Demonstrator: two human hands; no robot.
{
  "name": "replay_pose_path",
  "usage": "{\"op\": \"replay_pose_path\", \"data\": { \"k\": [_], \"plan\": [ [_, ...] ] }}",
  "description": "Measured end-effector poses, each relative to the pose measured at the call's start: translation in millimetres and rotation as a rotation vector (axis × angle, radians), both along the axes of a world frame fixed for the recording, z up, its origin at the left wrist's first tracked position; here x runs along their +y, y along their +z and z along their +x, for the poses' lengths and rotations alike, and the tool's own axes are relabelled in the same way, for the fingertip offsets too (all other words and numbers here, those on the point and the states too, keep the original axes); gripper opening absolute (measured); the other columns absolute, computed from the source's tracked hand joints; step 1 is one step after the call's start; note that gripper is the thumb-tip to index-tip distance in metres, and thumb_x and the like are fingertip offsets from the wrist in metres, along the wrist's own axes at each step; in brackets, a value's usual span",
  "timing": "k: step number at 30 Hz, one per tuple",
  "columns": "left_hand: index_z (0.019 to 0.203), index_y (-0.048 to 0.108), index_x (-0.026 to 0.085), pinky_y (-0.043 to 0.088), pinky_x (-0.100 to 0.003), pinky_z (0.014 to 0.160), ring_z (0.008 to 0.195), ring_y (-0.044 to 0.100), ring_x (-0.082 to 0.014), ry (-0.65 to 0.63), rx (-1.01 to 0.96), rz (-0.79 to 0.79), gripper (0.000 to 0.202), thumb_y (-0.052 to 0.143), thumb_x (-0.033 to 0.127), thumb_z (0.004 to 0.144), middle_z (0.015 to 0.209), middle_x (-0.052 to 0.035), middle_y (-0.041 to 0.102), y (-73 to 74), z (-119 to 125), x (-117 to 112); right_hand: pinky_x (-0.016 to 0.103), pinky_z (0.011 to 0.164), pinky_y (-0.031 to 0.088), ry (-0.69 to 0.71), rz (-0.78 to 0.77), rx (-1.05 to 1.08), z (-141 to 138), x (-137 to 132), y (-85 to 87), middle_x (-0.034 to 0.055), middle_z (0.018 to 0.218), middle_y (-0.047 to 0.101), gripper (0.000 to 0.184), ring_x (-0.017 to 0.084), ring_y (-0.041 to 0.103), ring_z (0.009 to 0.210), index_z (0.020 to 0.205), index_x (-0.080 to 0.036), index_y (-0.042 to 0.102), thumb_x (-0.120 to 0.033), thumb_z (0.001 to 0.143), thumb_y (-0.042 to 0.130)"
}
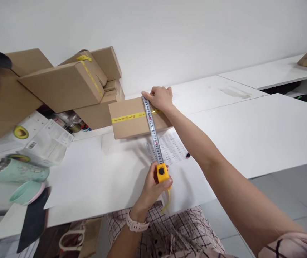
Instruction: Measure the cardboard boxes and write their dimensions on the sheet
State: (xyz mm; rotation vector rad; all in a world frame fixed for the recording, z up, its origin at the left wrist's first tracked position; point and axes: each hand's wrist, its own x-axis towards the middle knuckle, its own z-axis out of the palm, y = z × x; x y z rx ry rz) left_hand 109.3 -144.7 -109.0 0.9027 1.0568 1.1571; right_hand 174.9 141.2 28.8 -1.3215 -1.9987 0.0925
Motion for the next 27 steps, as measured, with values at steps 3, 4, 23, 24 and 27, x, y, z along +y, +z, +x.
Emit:
{"op": "replay_pose_path", "data": {
  "k": [3,4,23,24,27],
  "plan": [
    [0.118,0.053,0.023,0.054,-0.029,0.074,0.091,0.064,-0.0176,0.004,-0.006,-0.005,0.061,0.088,0.041,0.071,0.122,-0.0075,0.061,-3.1,-0.6,0.0,0.058,0.102,0.037,0.012,-0.003,0.005,-0.1,1.5,-0.3,0.0127,0.082,0.07,0.051,0.035,0.066,0.095,0.086,-0.018,0.069,-0.059,0.1,0.043],
    [0.119,0.053,0.024,0.054,-0.029,0.074,0.091,0.065,-0.0179,0.004,-0.006,-0.007,0.062,0.088,0.041,0.071,0.122,-0.0077,0.061,-4.4,-0.8,-0.1,0.059,0.102,0.037,0.015,-0.005,0.005,-0.1,1.8,-0.3,0.0129,0.083,0.07,0.051,0.035,0.066,0.096,0.087,-0.018,0.069,-0.059,0.1,0.043],
    [0.122,0.054,0.024,0.056,-0.033,0.08,0.095,0.067,-0.0196,0.015,0.038,-0.013,0.064,0.088,0.045,0.071,0.126,-0.0088,0.061,-9.9,-1.0,-3.5,0.058,0.103,0.035,0.007,-0.013,-0.06,0.8,-7.8,2.2,0.0154,0.09,0.072,0.061,0.035,0.065,0.099,0.098,-0.016,0.07,-0.061,0.103,0.029],
    [0.122,0.055,0.024,0.056,-0.033,0.08,0.095,0.067,-0.0196,0.019,0.037,-0.012,0.064,0.088,0.045,0.071,0.126,-0.0087,0.061,-10.2,-1.0,-3.2,0.058,0.104,0.035,0.005,-0.013,-0.064,0.8,-8.3,2.3,0.0154,0.09,0.072,0.061,0.035,0.065,0.099,0.099,-0.016,0.07,-0.061,0.103,0.029],
    [0.123,0.054,0.025,0.056,-0.033,0.079,0.094,0.068,-0.0203,0.028,0.035,-0.014,0.068,0.09,0.045,0.069,0.125,-0.0089,0.063,-11.0,-0.9,-1.4,0.058,0.105,0.034,-0.01,-0.029,-0.082,1.3,-9.2,2.6,0.0147,0.091,0.071,0.061,0.034,0.065,0.101,0.101,-0.017,0.07,-0.061,0.103,0.029]
  ]
}}
